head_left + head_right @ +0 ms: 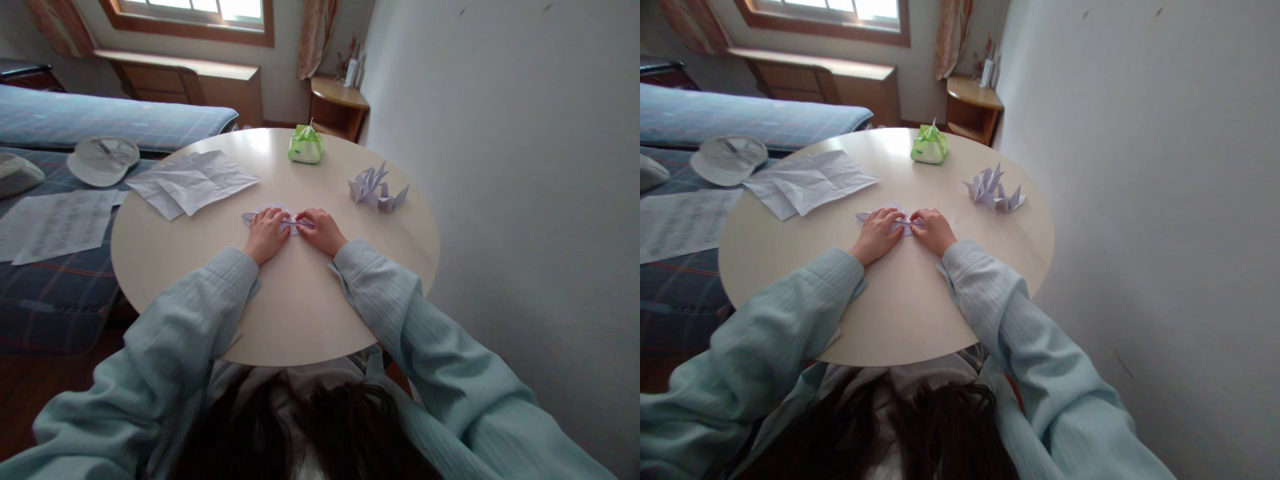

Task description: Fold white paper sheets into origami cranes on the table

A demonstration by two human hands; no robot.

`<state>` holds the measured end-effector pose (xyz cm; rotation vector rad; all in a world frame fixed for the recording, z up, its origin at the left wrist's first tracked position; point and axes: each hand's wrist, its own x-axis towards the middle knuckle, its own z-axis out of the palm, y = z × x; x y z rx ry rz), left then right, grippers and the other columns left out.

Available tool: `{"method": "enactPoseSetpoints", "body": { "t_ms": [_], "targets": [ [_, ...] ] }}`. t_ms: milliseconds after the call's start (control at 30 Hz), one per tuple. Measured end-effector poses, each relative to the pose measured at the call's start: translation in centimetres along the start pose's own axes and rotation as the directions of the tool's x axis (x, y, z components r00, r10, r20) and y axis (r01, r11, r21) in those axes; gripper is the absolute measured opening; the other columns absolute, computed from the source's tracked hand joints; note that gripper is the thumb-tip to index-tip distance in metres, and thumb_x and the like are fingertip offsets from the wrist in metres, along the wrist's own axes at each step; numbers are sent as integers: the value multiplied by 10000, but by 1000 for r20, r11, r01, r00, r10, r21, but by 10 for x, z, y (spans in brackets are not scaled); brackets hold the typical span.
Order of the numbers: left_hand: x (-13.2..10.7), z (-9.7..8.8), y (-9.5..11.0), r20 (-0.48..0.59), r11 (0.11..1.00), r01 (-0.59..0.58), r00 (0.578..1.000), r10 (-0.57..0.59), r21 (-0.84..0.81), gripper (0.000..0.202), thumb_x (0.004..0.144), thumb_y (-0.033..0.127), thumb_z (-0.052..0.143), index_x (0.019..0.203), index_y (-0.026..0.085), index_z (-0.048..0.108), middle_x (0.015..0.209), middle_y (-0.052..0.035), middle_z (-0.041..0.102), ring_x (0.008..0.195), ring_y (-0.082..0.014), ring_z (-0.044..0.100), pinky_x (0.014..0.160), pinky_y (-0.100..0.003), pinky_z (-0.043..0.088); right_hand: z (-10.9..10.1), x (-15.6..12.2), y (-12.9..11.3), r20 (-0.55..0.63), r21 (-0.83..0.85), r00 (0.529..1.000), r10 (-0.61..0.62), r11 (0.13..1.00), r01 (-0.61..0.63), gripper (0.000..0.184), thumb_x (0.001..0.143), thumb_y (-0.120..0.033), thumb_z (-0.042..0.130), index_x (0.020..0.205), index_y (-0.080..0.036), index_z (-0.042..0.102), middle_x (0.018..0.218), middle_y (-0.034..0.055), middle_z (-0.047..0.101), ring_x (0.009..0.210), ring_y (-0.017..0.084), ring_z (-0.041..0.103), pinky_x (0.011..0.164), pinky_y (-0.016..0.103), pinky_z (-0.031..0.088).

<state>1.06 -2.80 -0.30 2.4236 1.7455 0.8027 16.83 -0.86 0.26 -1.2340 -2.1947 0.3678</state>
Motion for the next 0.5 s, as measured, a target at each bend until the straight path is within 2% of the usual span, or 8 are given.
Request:
{"method": "enactPoseSetpoints", "body": {
  "t_ms": [200,333,500],
  "targets": [
    [1,1,-2,-5,1000,-19,1000,19,-24,286,782,257,462,1042,196,567,1160,-84,538,1102,-232,454,955,-402,330,0,0,-1,-3,-3,1000,-2,1000,2,148,749,-208,529,870,-179,608,917,47,626,918,178,525,859,312,380],
    [1,-1,0,29,999,-36,999,37,-37,292,785,244,448,1043,177,568,1173,-95,532,1104,-232,460,958,-397,338,0,0,0,-3,5,1000,-7,1000,7,141,752,-199,521,860,-183,610,928,43,627,927,174,526,870,315,378],
    [2,-2,3,86,987,-134,986,142,-90,308,789,189,412,1057,167,562,1157,-80,546,1087,-195,479,961,-338,351,0,-1,0,-13,11,1000,-17,1000,17,143,750,-180,518,856,-162,612,948,59,628,953,172,522,889,301,370]
  ]
}}
